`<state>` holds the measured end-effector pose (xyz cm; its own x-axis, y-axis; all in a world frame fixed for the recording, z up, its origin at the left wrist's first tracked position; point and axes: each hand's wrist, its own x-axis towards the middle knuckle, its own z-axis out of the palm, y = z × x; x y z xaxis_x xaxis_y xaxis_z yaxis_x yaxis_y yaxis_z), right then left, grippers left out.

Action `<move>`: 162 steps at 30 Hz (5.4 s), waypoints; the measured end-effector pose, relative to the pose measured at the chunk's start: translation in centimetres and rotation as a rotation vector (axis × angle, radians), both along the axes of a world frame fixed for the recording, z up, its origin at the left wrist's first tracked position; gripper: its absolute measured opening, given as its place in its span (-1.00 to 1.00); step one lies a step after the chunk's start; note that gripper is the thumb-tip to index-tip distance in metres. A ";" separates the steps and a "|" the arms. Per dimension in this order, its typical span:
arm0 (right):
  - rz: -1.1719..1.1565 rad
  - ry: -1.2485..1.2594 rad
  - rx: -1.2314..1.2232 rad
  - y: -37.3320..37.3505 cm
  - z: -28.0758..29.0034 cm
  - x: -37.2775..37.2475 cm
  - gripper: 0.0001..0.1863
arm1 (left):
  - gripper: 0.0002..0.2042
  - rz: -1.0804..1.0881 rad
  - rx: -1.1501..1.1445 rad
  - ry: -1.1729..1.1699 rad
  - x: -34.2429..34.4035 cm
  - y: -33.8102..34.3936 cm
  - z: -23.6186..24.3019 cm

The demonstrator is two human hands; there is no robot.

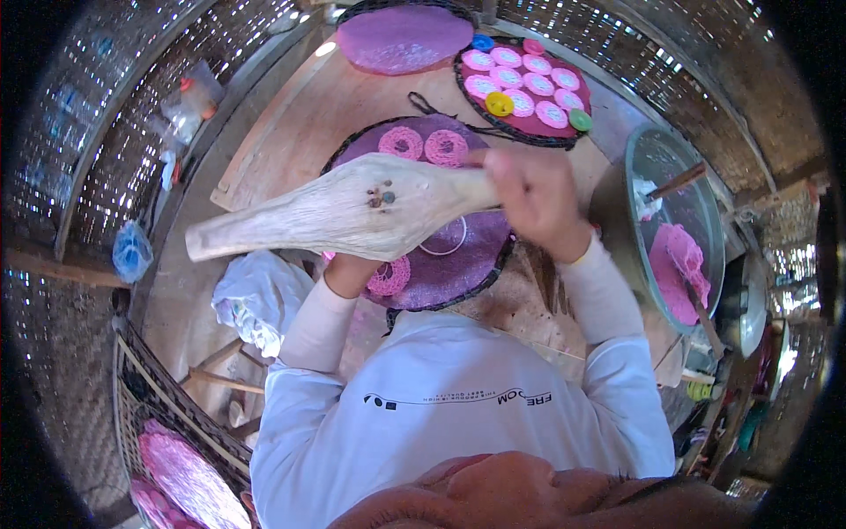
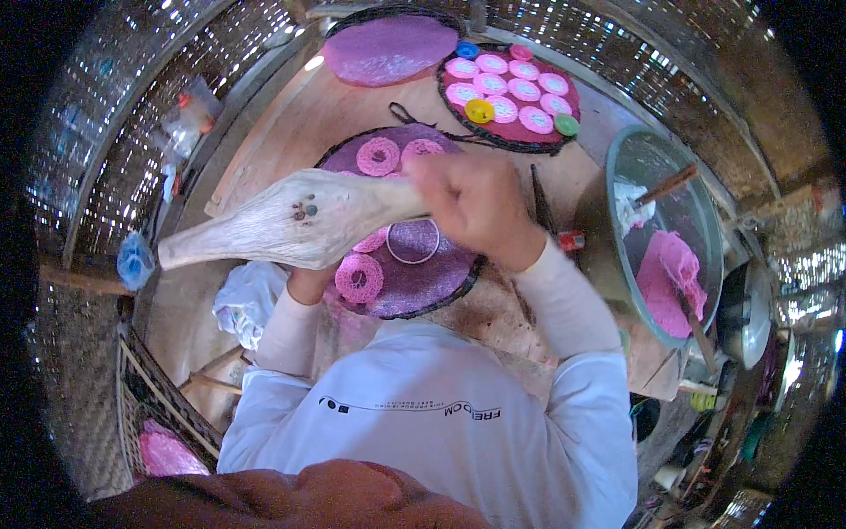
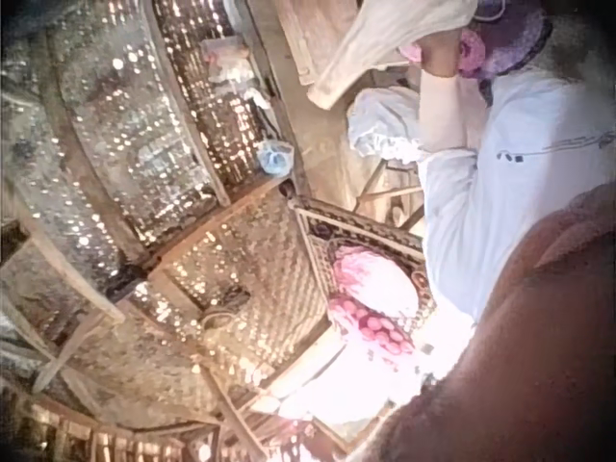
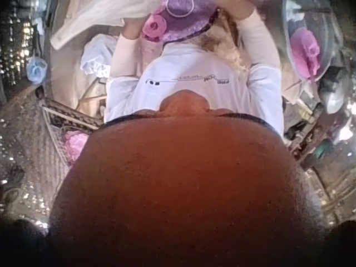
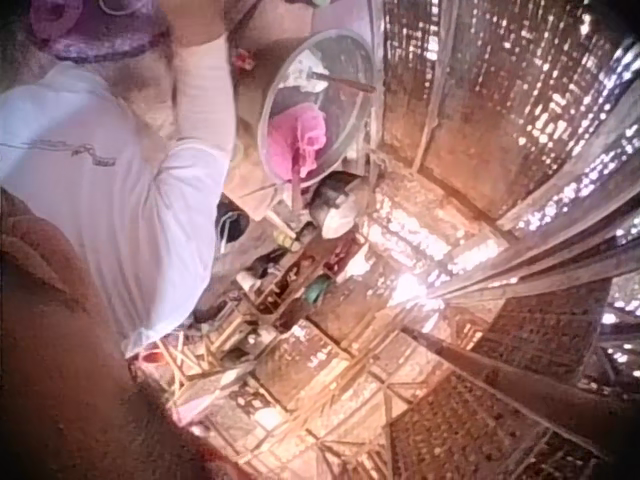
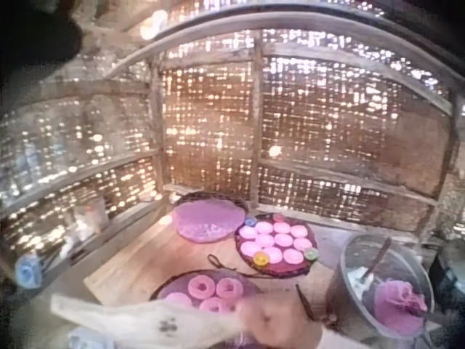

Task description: The person scoops pink paste from a metal bowl and places it into a small cylindrical mold on a purple tray. They use a wooden board to press and shape the paste into a ring, then remove the mold to reveal the formed candy. This process is repeated multiple times to create a batch of pink ring-shaped candies.

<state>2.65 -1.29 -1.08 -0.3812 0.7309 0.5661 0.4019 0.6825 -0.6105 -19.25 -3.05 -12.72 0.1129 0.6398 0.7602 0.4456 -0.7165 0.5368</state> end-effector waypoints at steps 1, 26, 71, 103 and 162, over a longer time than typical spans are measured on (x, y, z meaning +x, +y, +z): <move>0.003 -0.061 -0.163 0.3 0.9 0.6 -0.64 | -0.60 -0.134 -0.017 0.013 0.6 0.2 1.3; -0.138 0.758 0.132 -11.7 9.0 10.5 -0.76 | -0.71 -0.771 -0.412 0.448 4.6 2.5 11.4; -0.882 -1.381 -0.422 -8.0 -0.4 43.2 -0.77 | -0.82 0.347 0.615 0.165 14.2 7.4 12.3; -0.657 -1.389 -0.897 -15.0 5.6 34.6 -0.81 | -0.49 -0.257 -0.011 -0.231 14.8 5.3 11.4; -1.353 -1.300 -0.459 -10.2 -7.2 40.4 -0.81 | -0.61 -0.952 -0.157 -0.672 14.3 7.3 13.5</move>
<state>43.00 -11.48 -8.33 0.5132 0.8444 0.1538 0.7311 -0.5240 0.4370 -4.96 4.26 0.74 0.2025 0.6060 0.7693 -0.6405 -0.5123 0.5722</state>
